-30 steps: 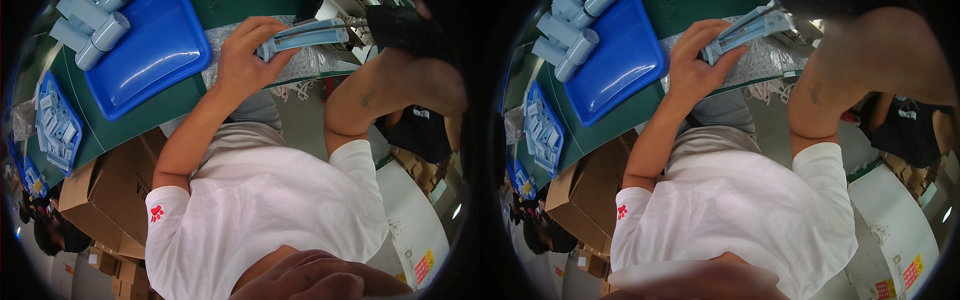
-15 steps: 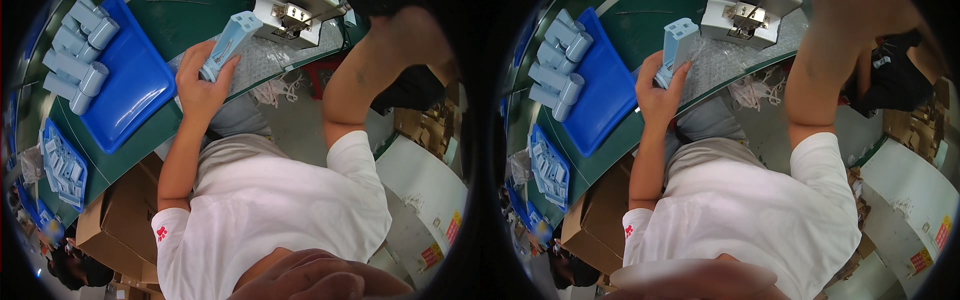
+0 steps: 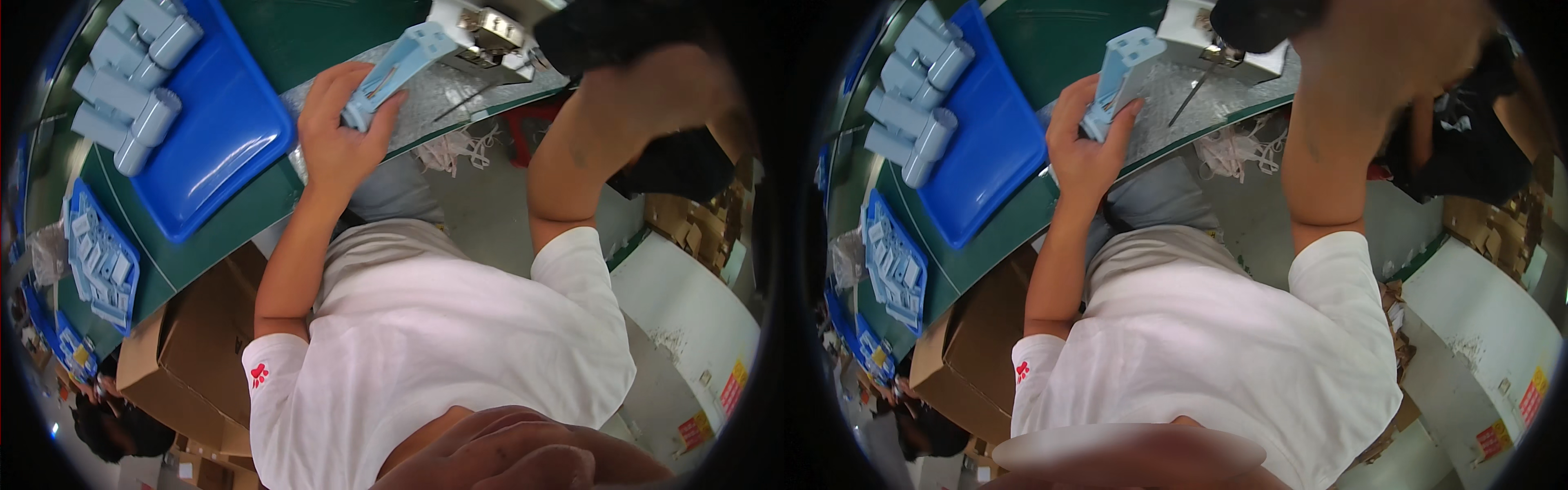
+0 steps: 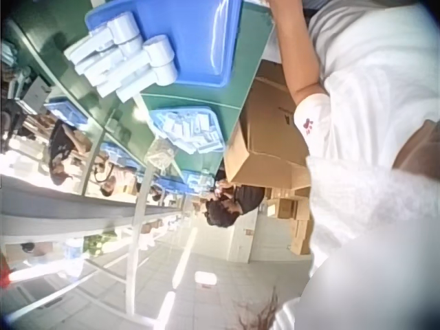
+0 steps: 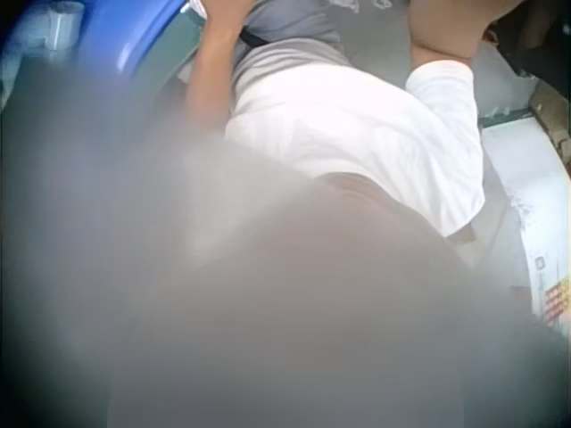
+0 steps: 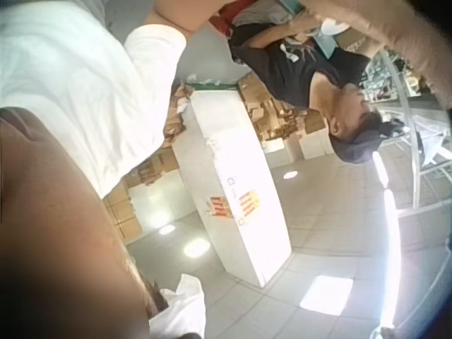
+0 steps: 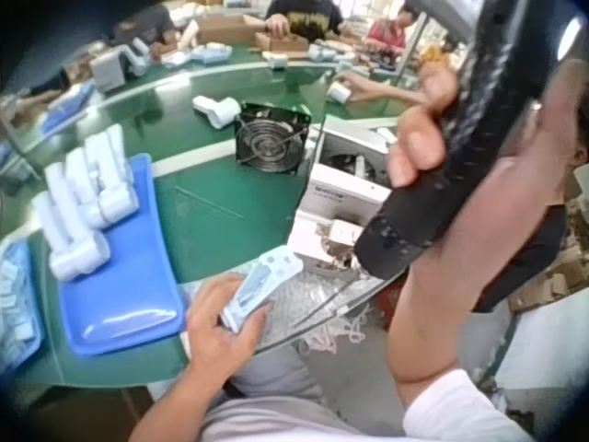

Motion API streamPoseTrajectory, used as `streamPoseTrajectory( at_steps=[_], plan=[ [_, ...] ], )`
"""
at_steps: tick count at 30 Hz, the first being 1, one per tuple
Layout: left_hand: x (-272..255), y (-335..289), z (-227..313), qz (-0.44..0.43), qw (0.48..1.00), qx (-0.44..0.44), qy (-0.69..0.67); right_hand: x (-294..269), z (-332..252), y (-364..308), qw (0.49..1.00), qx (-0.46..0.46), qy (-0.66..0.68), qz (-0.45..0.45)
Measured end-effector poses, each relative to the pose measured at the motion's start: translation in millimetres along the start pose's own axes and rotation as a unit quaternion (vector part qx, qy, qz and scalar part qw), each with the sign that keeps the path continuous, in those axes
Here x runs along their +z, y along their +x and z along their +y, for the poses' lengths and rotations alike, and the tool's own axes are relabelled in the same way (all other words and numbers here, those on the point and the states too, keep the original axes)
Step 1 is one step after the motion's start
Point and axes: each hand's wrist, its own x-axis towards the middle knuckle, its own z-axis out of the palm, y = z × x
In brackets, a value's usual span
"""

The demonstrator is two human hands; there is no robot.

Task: The person repeatedly picks up light blue plastic components from a blue tray, inserts a small orange piece into them, and uses a handheld tool to press or secure the assembly. The finished parts are placed on the table.

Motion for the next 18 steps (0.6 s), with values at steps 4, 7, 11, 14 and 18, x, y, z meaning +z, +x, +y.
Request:
streamPoseTrajectory(
  at_steps=[4, 7, 11, 14, 18],
  plan=[
    [1.3, 1.4, -3.1, 0.010, 1.000, 0.023, -0.017, 2.7, -0.6, -12.6, 0.999, 0.016, 0.037, -0.002],
    [-0.3, -1.3, -4.0, 0.005, 1.000, 0.022, -0.020, 10.0, 13.0, -14.3, 0.999, 0.024, 0.045, -0.006],
    [-1.6, -1.5, -3.9, 0.003, 1.000, 0.012, -0.019, 17.2, 22.0, -14.9, 0.998, 0.031, 0.044, -0.015],
    [-1.1, -3.3, -5.3, 0.011, 1.000, 0.011, -0.018, 21.4, 25.4, -16.0, 0.998, 0.038, 0.046, -0.021],
    [-0.5, -2.4, -5.3, 0.009, 1.000, 0.012, -0.020, 22.0, 25.9, -16.0, 0.998, 0.042, 0.044, -0.023]
  ],
)
